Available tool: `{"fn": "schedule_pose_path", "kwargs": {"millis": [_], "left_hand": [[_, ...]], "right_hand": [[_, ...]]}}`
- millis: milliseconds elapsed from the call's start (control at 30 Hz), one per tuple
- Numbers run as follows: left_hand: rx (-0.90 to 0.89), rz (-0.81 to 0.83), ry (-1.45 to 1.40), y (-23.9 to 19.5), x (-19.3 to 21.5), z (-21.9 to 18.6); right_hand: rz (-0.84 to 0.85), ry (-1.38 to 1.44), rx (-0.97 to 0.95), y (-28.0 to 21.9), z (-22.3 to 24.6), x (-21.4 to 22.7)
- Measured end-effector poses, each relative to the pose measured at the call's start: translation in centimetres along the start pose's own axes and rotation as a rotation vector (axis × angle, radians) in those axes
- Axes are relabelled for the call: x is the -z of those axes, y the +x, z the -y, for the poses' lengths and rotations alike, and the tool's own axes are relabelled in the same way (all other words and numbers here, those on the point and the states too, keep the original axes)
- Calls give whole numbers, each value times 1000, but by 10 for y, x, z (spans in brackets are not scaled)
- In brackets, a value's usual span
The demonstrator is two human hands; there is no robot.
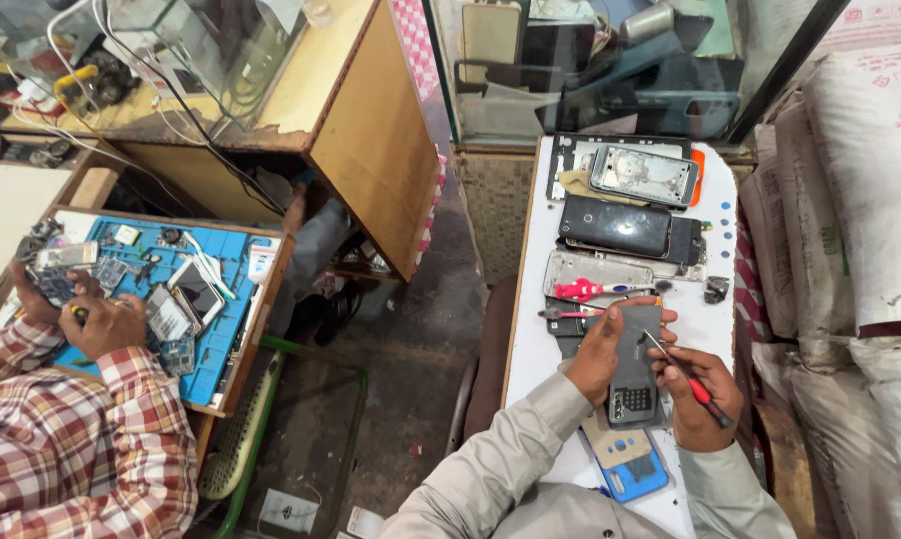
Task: The person uses a screwdriver to scrape and clean the back cover of a mobile phone. They work on the camera module area and the central logo area, removing residue or adhesive.
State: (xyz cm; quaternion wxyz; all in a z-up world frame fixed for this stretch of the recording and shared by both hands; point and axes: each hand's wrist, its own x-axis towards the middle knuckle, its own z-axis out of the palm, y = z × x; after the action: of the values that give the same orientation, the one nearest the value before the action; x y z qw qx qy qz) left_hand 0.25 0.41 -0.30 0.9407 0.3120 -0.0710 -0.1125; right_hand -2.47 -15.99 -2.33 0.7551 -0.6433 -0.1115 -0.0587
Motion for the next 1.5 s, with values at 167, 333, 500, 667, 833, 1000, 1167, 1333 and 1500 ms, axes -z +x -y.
{"fn": "schedule_pose_path", "kwargs": {"millis": [167,333,500,667,833,1000,1167,1333,1500], "left_hand": [[11,-33,-52,2,9,3],[6,-46,-46,6,14,4],[4,-30,-88,4,14,10],[24,-46,-29,7,10,3],[48,-31,-37,8,13,8],[32,-28,49,9,-1,-3],[60,-34,103,4,-9,-9],[84,-39,77,4,-13,-15],[79,-20,52,5,1,-4]], "right_hand": [[4,-129,9,-3,5,-5],[18,-80,64,1,6,-7],[34,-10,142,3,4,-2],[48,-48,112,5,3,-2],[39,-65,19,-4,-2,6],[82,-59,60,3,12,5],[99,-62,103,-1,15,6],[80,-20,175,0,9,4],[3,-13,200,-6,-16,12]]}}
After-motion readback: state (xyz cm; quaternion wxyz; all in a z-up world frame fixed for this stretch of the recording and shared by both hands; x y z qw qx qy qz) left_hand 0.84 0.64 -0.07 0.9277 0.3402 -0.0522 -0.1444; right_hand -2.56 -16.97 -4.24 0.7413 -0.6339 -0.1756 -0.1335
